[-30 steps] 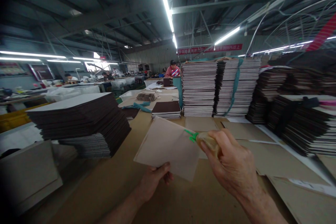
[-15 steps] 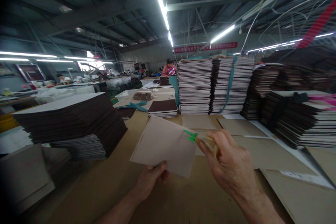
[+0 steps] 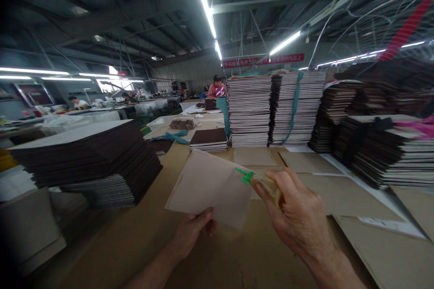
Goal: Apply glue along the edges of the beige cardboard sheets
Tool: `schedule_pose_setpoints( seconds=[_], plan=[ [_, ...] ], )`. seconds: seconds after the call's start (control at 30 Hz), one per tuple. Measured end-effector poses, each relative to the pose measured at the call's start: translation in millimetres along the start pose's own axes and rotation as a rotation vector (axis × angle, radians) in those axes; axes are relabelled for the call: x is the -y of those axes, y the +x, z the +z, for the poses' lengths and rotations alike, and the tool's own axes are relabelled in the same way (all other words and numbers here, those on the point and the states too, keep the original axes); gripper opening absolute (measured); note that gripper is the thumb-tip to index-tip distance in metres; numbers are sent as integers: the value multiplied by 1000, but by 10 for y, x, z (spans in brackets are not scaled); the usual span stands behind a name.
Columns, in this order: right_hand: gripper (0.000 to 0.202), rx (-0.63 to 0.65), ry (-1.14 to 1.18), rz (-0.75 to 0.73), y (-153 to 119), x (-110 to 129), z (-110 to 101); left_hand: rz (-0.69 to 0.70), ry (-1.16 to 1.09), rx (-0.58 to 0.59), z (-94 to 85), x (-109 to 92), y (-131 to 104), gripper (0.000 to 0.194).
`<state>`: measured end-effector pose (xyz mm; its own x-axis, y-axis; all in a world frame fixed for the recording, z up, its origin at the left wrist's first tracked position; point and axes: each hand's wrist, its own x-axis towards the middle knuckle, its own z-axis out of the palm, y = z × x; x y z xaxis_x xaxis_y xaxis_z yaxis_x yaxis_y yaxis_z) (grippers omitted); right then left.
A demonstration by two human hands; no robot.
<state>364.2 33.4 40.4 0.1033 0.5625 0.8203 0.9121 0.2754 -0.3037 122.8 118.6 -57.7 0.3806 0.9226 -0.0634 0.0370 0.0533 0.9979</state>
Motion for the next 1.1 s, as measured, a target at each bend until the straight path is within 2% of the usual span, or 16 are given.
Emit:
schedule_pose_setpoints(
  seconds=[0.1, 0.27, 0.37, 0.47, 0.67, 0.87, 1.1],
  plan=[
    [32, -66, 8, -25, 24, 17, 17, -14, 33, -10, 17, -33, -19, 45],
    [29, -26, 28, -14, 60, 74, 37, -22, 65, -11, -9, -8, -22, 47],
    [33, -39, 8, 10, 14, 33, 4, -6, 15, -22, -36, 56, 14, 43],
    [36, 9, -17, 64, -66, -49, -45, -9, -30, -27, -44, 97, 48, 42],
    [38, 0, -17, 101, -110, -92, -75, 6, -16, -25, -11, 7, 16, 43],
    [29, -33, 57, 11, -59, 8, -9, 0, -22, -25, -5, -36, -19, 42],
    [26, 62, 39, 98, -70, 36, -124, -18, -6, 3, -32, 46, 13, 41]
  ],
)
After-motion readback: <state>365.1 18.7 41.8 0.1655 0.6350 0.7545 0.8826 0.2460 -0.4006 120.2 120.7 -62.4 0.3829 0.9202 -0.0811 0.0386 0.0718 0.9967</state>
